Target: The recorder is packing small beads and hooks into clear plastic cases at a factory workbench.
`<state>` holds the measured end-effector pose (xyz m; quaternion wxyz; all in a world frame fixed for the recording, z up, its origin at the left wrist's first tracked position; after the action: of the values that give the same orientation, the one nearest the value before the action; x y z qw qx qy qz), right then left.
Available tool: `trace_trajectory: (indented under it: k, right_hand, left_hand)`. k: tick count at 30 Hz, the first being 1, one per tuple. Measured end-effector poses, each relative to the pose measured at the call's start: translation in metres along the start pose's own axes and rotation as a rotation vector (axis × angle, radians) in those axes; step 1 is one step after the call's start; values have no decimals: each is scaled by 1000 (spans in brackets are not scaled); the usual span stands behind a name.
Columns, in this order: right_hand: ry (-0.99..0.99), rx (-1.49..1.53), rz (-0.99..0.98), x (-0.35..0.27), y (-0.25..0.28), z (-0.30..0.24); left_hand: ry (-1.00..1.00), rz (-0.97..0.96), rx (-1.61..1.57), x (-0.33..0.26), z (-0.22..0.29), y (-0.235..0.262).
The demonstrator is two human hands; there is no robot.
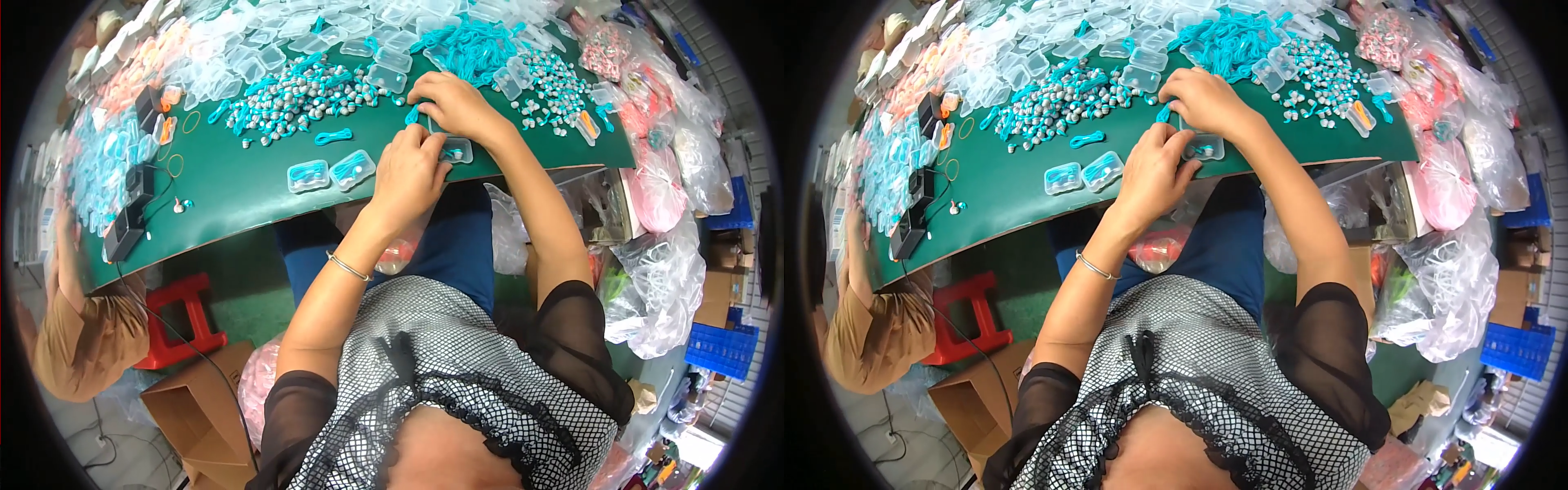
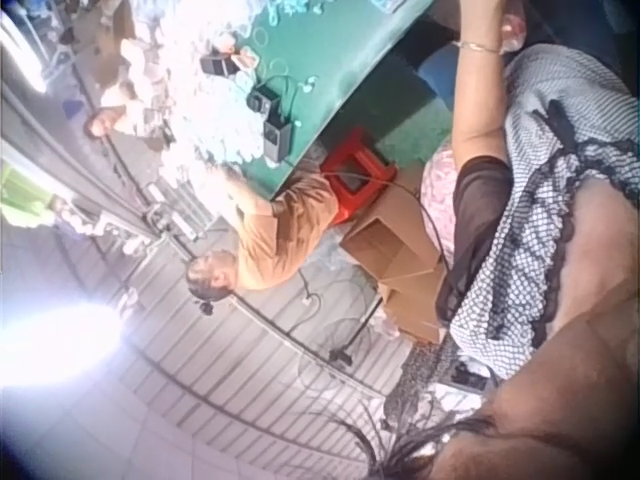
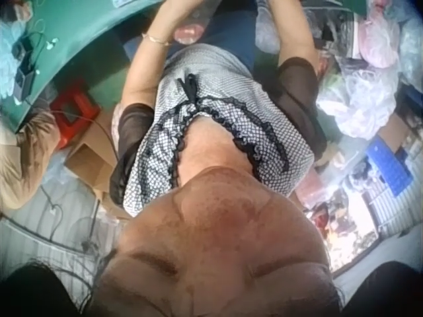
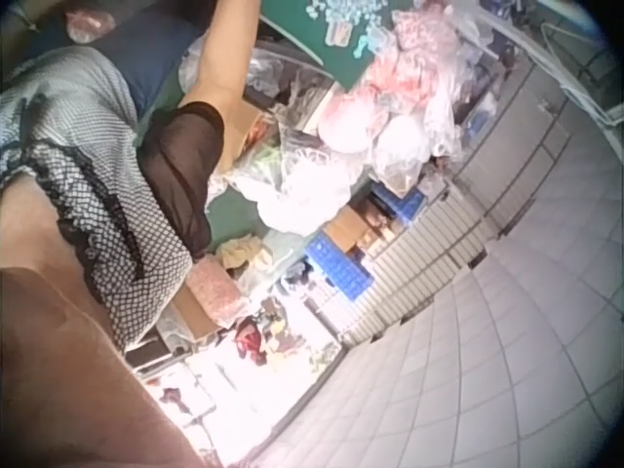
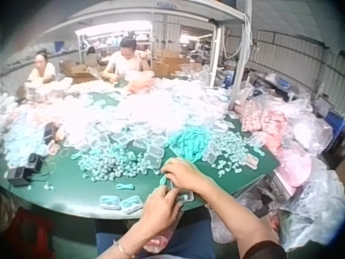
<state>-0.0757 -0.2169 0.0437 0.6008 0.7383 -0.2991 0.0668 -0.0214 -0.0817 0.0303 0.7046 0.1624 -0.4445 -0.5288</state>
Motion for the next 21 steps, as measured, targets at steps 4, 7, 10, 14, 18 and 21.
trace_trajectory:
  k: [4, 7, 10, 14, 18, 21]
  right_hand:
    - [-74, 36, -244, 9, 1, 6]
    - [-49, 197, -77, -2, 22, 7]
    - [-188, 376, 39, -37, 46, 3]
    - [-294, 419, -10, -71, 50, -11]
    - [-303, 454, -21, -75, 41, -16]
    - [-67, 42, -25, -71, 39, -31]
  left_hand:
    - [-5, 37, -19, -3, 0, 4]
    - [27, 40, -60, -3, -3, 5]
    - [34, 33, -98, -5, -7, 5]
    - [83, 50, -114, -3, -7, 7]
    - [126, 45, -163, -1, -8, 7]
    - [80, 61, -143, -1, -8, 7]
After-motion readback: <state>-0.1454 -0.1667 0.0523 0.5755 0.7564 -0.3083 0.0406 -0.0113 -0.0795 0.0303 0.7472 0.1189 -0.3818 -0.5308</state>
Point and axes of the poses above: each hand's wrist, its own x-axis towards the middle knuckle, its own y-axis out of the back of the hand, z = x × y, the point moved 5 cm from there along x, towards the middle knuckle
